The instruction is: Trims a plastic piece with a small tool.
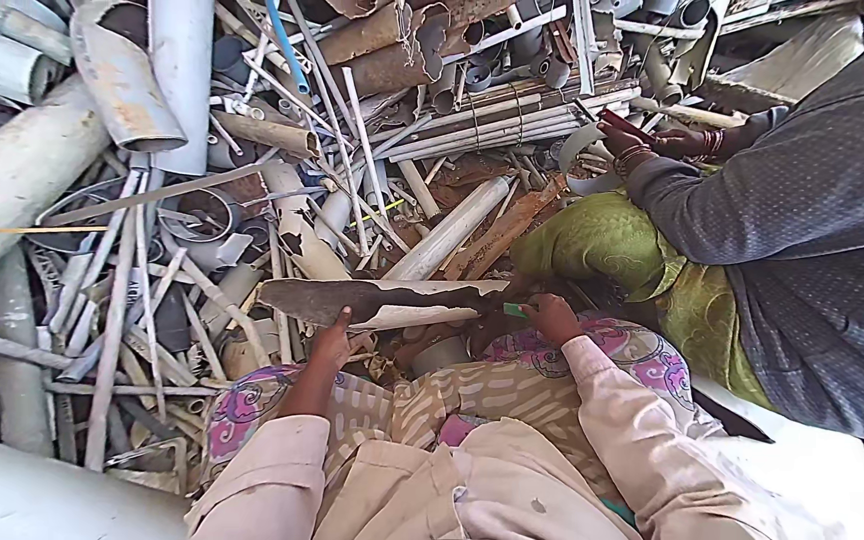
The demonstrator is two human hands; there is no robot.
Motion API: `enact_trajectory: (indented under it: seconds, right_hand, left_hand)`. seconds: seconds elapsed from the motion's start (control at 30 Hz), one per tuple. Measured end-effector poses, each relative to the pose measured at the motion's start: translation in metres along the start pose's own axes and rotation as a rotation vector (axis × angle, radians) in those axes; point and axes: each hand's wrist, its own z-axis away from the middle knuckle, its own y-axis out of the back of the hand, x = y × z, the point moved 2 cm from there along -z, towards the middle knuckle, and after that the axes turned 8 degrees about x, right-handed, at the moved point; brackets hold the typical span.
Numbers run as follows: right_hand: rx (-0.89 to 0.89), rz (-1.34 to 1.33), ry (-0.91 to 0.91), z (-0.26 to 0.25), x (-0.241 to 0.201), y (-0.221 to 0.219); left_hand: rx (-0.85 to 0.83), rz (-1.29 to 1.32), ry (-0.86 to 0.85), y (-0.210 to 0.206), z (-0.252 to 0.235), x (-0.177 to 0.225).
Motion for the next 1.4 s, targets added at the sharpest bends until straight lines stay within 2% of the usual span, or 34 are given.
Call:
enact_trajectory:
  seconds: [0.1, 0.27, 0.43, 0.6, 0.73, 0.87, 1.0, 1.17, 1.3, 1.4]
  right_hand:
    - [0.045, -0.17, 0.097, 0.003, 0.0, 0.001]
    - [0.038, 0.057, -0.043, 0.006, -0.009, 0.003]
    - [0.099, -0.068, 0.066, 0.003, -0.004, 0.003]
    - [0.06, 0.077, -0.037, 0.005, -0.009, 0.006]
    - [0.076, -0.052, 0.086, 0.0, -0.004, 0.004]
    - [0.059, 0.085, -0.019, 0.003, -0.006, 0.007]
    - [0.09, -0.077, 0.093, 0.001, -0.002, 0.008]
    - [0.036, 0.065, -0.003, 0.002, -0.004, 0.008]
    - [0.047, -0.085, 0.123, -0.002, 0.002, 0.006]
    - [0.027, 0.062, 0.021, 0.003, -0.004, 0.009]
  left_hand:
    - [0.004, 0.014, 0.002, 0.0, 0.0, -0.001]
    - [0.006, 0.047, 0.017, -0.001, 0.002, -0.002]
    - [0.01, 0.064, 0.022, -0.001, 0.002, -0.001]
    - [0.028, 0.083, 0.061, -0.004, 0.007, 0.001]
    - [0.023, 0.062, 0.049, -0.002, 0.002, 0.0]
    - [0.015, 0.047, 0.049, -0.003, 0.004, -0.001]
    - [0.007, 0.033, 0.037, -0.003, 0.005, 0.002]
    - [0.009, 0.031, 0.027, -0.002, 0.003, -0.001]
    - [0.006, 0.001, 0.009, -0.002, 0.003, 0.0]
    - [0.008, 0.011, 0.016, 0.0, 0.002, -0.002]
